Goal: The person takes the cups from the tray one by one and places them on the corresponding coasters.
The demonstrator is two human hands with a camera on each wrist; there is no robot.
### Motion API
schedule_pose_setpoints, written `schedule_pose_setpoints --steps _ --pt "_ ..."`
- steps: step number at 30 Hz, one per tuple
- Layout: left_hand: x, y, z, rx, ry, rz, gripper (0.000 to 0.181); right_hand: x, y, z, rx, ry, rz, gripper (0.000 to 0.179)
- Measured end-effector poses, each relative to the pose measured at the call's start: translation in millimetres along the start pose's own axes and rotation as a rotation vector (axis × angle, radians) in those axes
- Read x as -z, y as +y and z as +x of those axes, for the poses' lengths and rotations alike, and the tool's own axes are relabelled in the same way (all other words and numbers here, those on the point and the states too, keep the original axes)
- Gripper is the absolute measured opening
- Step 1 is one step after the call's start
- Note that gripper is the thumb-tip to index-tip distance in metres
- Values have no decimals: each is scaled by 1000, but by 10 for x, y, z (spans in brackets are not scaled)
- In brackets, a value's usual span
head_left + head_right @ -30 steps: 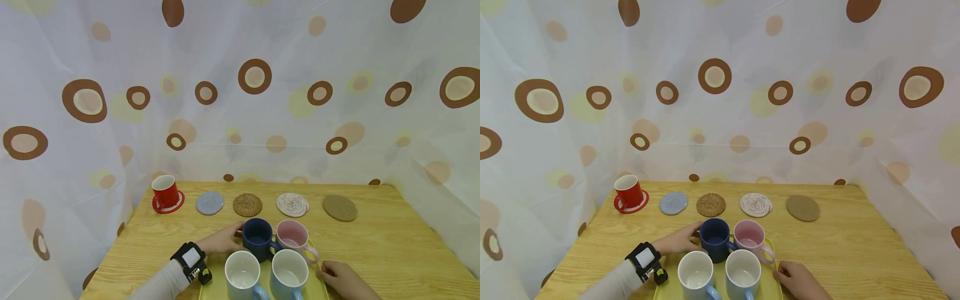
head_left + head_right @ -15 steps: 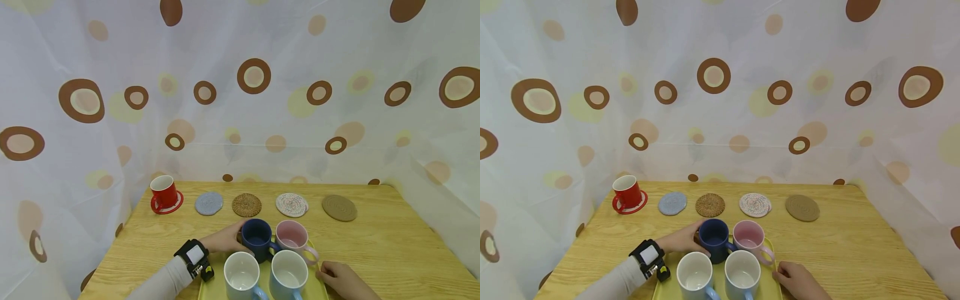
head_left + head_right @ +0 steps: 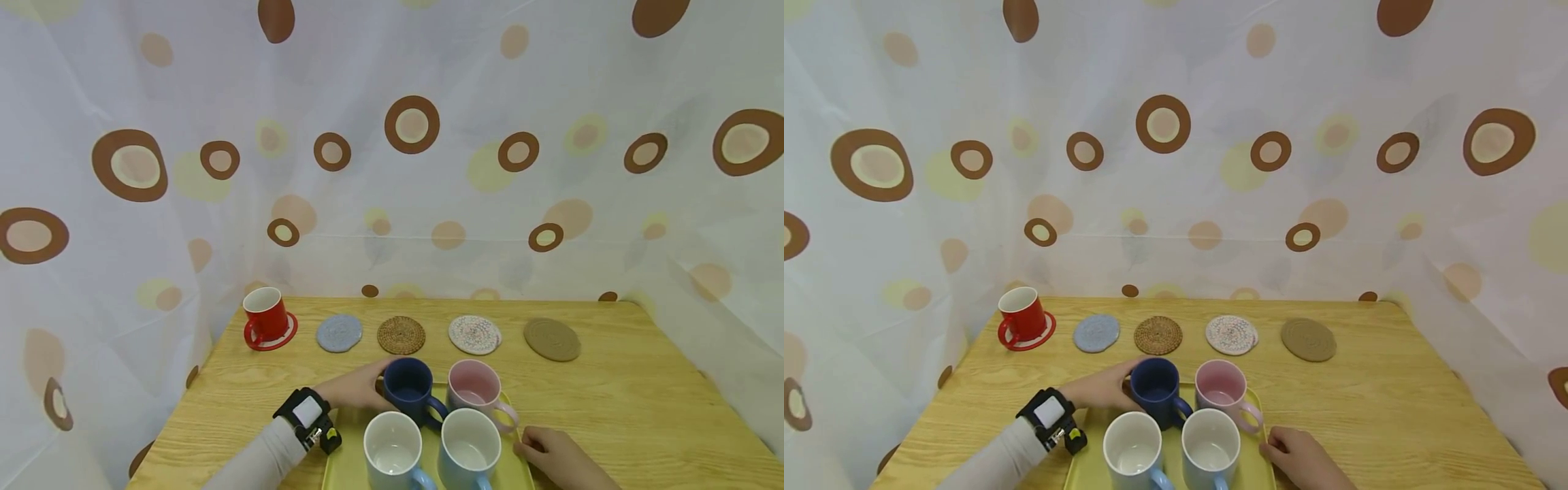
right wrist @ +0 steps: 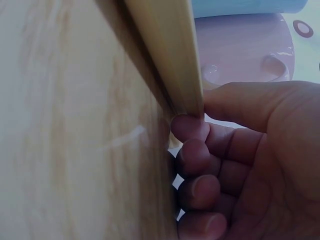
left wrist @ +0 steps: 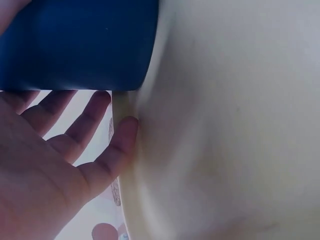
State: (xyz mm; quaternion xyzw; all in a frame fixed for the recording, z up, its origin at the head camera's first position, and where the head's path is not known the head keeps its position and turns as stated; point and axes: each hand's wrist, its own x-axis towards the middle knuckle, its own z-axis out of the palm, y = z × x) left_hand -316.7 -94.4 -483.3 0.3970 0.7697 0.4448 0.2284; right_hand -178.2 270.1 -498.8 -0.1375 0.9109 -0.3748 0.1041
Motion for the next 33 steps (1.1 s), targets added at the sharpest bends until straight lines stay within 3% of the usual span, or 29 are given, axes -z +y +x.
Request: schedule_pose_setpoints --steps 6,10,21,28,33 --pt "-2 36 -46 20 14 -39 80 -3 -8 -5 5 20 -24 28" --pt "-29 72 -118 48 58 -19 82 0 -20 -5 1 17 -25 28" --pt "-130 168 -433 175 251 -47 69 57 -75 -19 2 -12 -7 24" --pt "-161 236 -695 263 319 -98 60 47 -88 0 5 -21 -4 24" --pt "-220 312 -834 282 343 -106 51 31 -70 -5 36 8 -51 24"
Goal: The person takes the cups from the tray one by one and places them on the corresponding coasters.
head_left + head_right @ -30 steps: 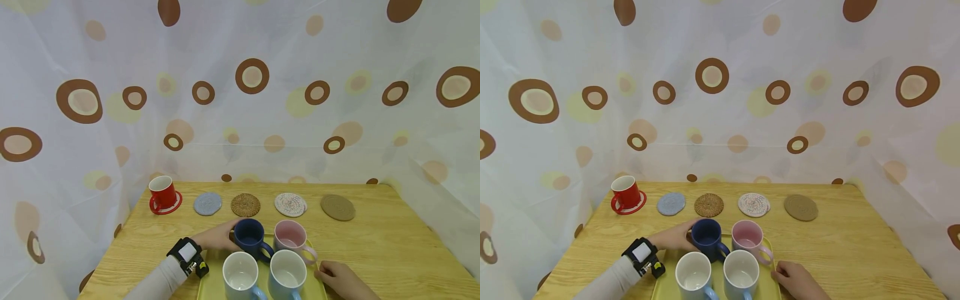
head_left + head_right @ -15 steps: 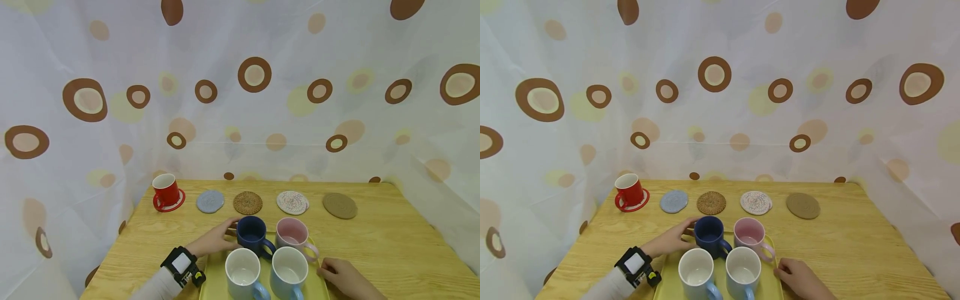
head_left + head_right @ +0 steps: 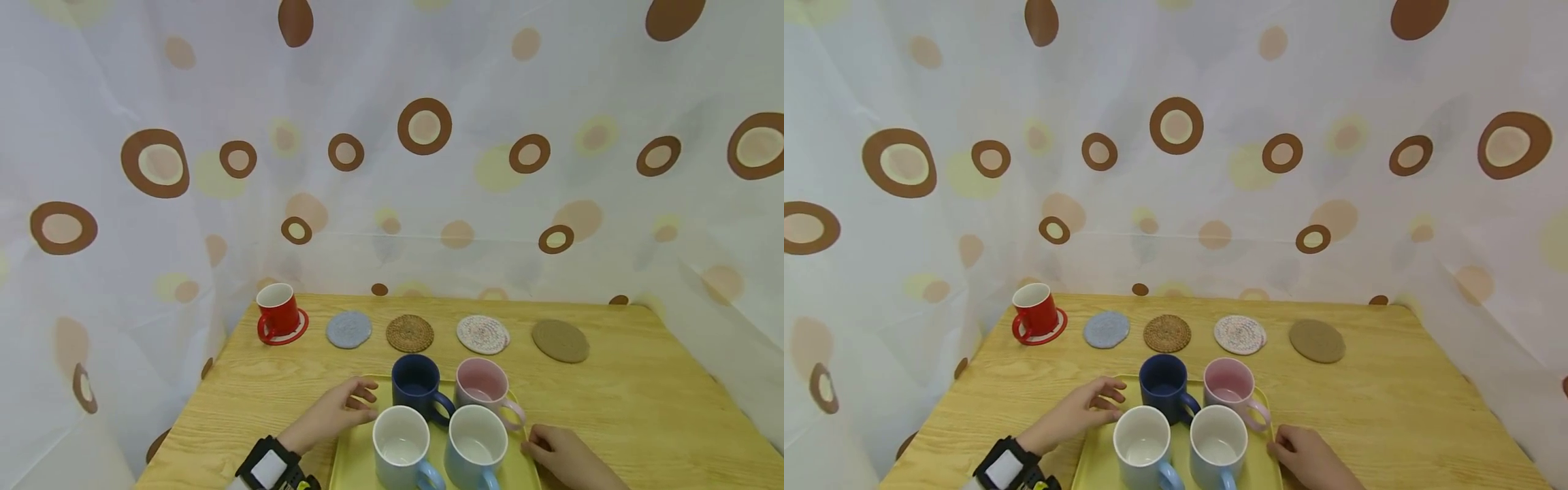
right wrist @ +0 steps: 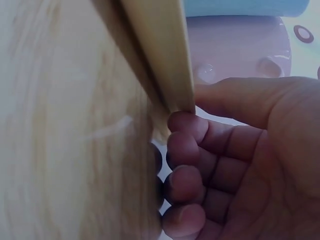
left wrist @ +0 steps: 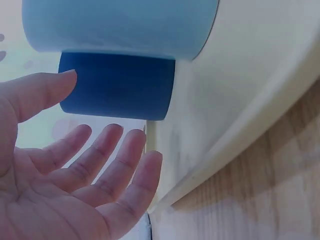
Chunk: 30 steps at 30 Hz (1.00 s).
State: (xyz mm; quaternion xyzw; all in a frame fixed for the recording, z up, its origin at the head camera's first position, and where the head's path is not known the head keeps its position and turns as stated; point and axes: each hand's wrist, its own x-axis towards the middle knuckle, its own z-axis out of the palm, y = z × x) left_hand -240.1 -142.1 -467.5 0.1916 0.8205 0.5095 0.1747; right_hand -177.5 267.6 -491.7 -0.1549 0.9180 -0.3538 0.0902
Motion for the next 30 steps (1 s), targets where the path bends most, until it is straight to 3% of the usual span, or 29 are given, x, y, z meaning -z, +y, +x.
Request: schedule_pose_setpoints --steps 4,13,19,26,30 --pt "-58 -2 58 -16 -1 -1 52 -5 31 -11 21 29 -35 24" --pt "-147 -27 426 -112 -59 100 66 -21 56 5 25 21 -12 24" --pt "-190 -7 538 -151 -104 151 71 -32 92 4 -7 -20 18 24" --pt "-200 52 662 -258 -134 188 77 -31 100 19 -21 -25 35 24" --pt "-195 53 705 -265 -133 193 79 -21 91 21 -15 -26 48 24"
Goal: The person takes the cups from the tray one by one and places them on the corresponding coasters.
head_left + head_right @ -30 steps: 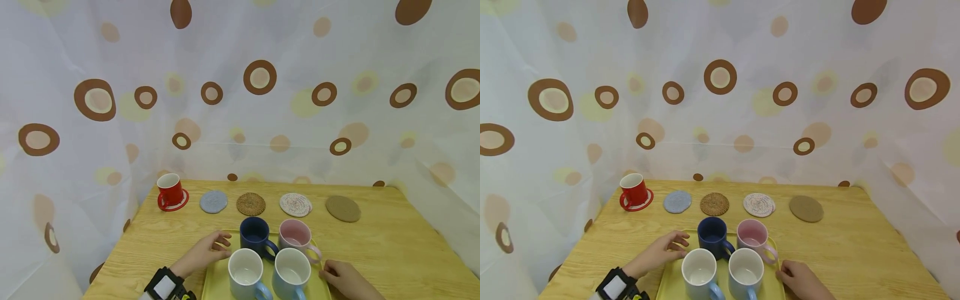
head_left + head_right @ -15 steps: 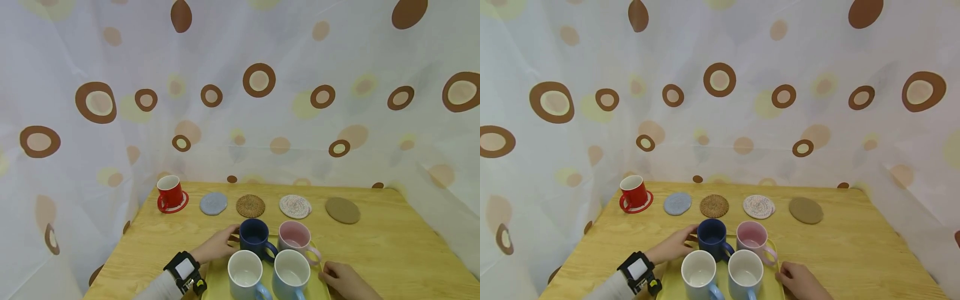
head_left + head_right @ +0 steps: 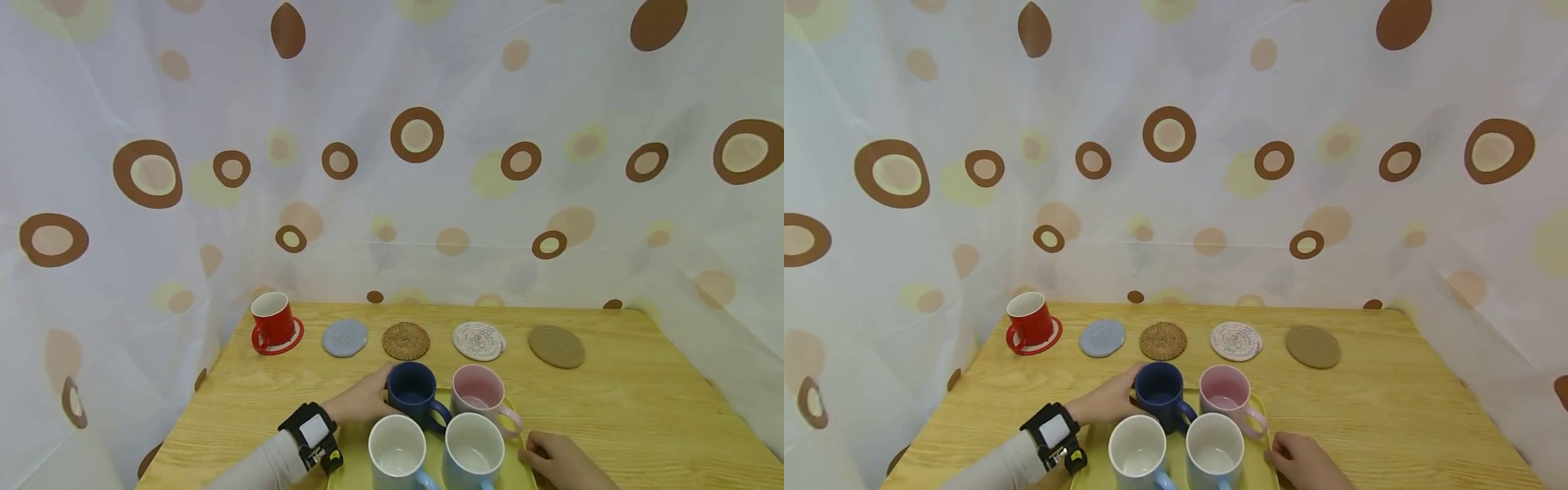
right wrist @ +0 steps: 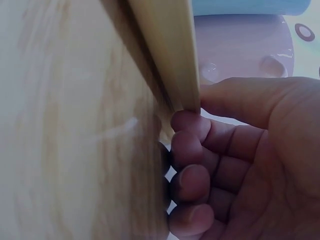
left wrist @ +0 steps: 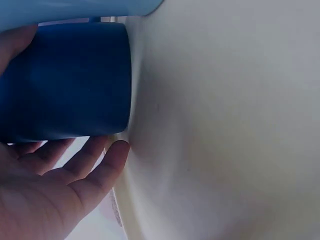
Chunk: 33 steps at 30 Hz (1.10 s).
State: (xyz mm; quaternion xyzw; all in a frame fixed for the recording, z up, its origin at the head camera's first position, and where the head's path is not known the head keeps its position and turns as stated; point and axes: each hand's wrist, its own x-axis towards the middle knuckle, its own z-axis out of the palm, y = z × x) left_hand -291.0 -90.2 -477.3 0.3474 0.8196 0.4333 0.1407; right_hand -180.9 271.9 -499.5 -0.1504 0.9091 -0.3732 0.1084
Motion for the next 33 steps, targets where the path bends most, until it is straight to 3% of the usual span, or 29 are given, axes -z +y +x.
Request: schedule_pose_setpoints --steps 7,14,19,23,33 --pt "102 -59 10 -18 -45 37 79 -10 -23 -2 0 6 -1 25" --pt "276 -92 29 3 -165 -66 75 -12 -15 -8 -7 20 -28 25" --pt "321 -73 20 52 -189 -107 78 -10 -7 -11 -6 24 -27 25" --pt "298 -65 -37 75 -140 -108 81 -11 -10 -11 5 31 -35 25" --pt "98 -42 -167 47 107 12 84 -7 -16 -8 -10 24 -38 25"
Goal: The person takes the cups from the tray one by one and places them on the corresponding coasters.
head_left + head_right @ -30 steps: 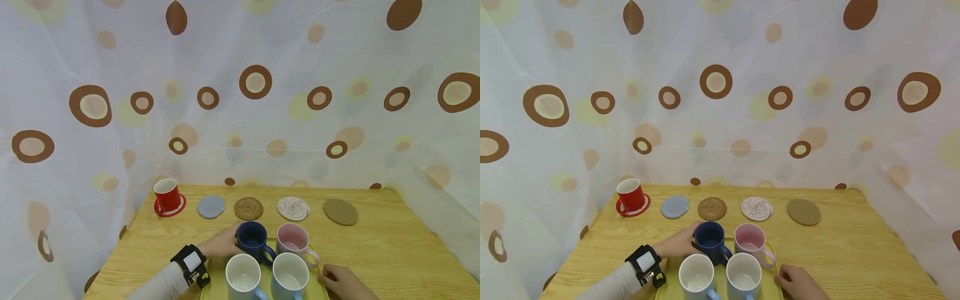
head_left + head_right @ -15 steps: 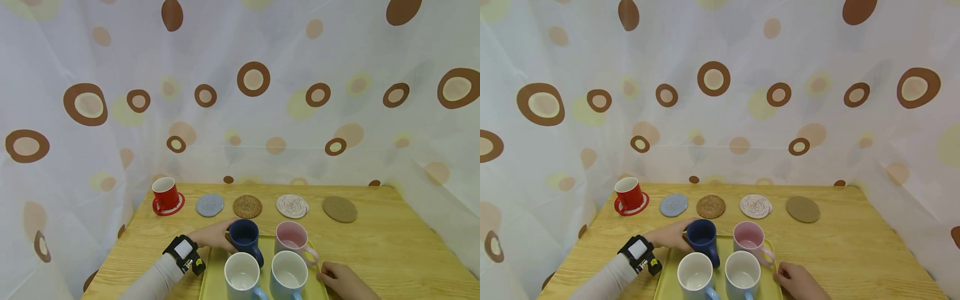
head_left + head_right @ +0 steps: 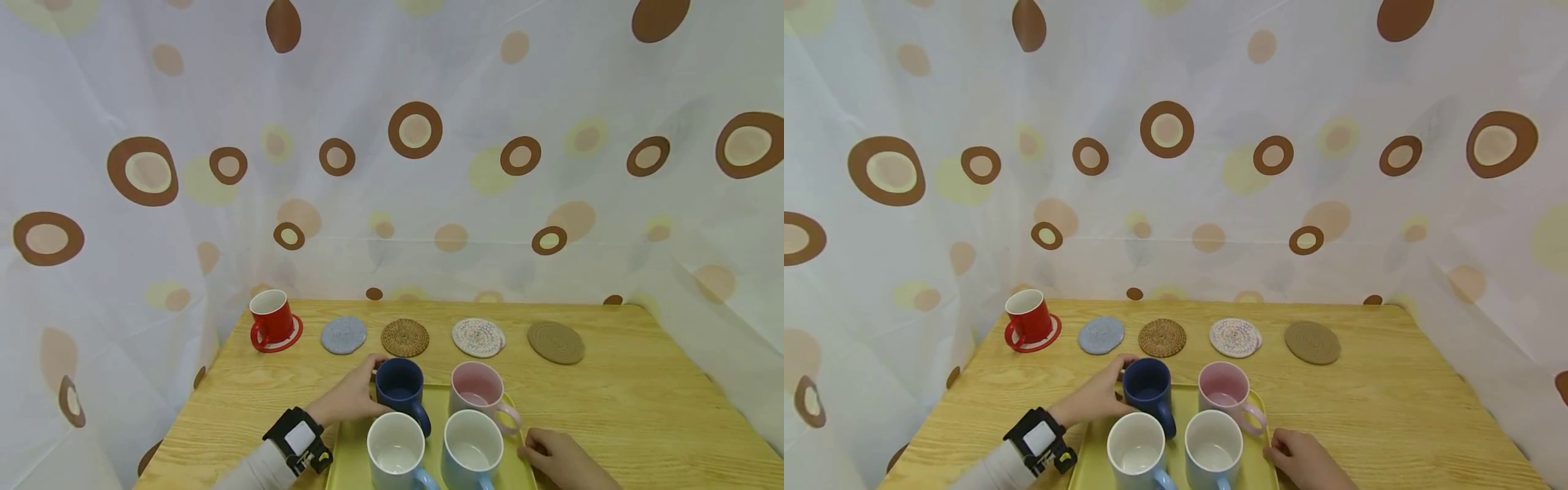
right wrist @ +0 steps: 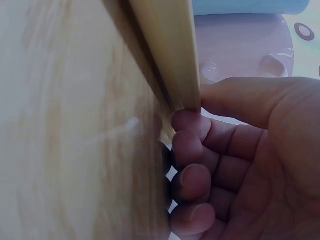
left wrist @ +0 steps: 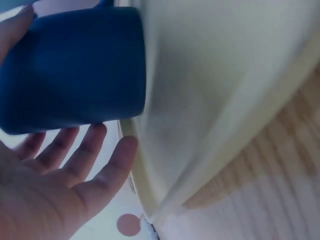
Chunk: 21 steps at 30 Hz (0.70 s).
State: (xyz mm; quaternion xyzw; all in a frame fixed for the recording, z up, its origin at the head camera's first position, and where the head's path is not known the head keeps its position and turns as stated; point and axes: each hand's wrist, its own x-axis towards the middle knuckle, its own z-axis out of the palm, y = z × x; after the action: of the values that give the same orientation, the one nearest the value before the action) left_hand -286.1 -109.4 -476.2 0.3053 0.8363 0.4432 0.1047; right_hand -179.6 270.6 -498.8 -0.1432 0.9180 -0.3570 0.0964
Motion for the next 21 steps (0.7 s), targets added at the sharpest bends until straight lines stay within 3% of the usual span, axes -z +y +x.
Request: schedule_pose_setpoints --steps 5,8,15,21 --pt "-10 41 4 -26 26 42 78 -7 11 2 3 0 -3 25" --pt "37 54 23 -47 -5 67 76 -11 12 2 -1 -5 0 25" --pt "218 86 100 -22 -128 102 78 -8 6 -2 9 2 -3 25" --pt "204 87 115 -35 -138 97 85 -6 17 3 6 -2 1 25"
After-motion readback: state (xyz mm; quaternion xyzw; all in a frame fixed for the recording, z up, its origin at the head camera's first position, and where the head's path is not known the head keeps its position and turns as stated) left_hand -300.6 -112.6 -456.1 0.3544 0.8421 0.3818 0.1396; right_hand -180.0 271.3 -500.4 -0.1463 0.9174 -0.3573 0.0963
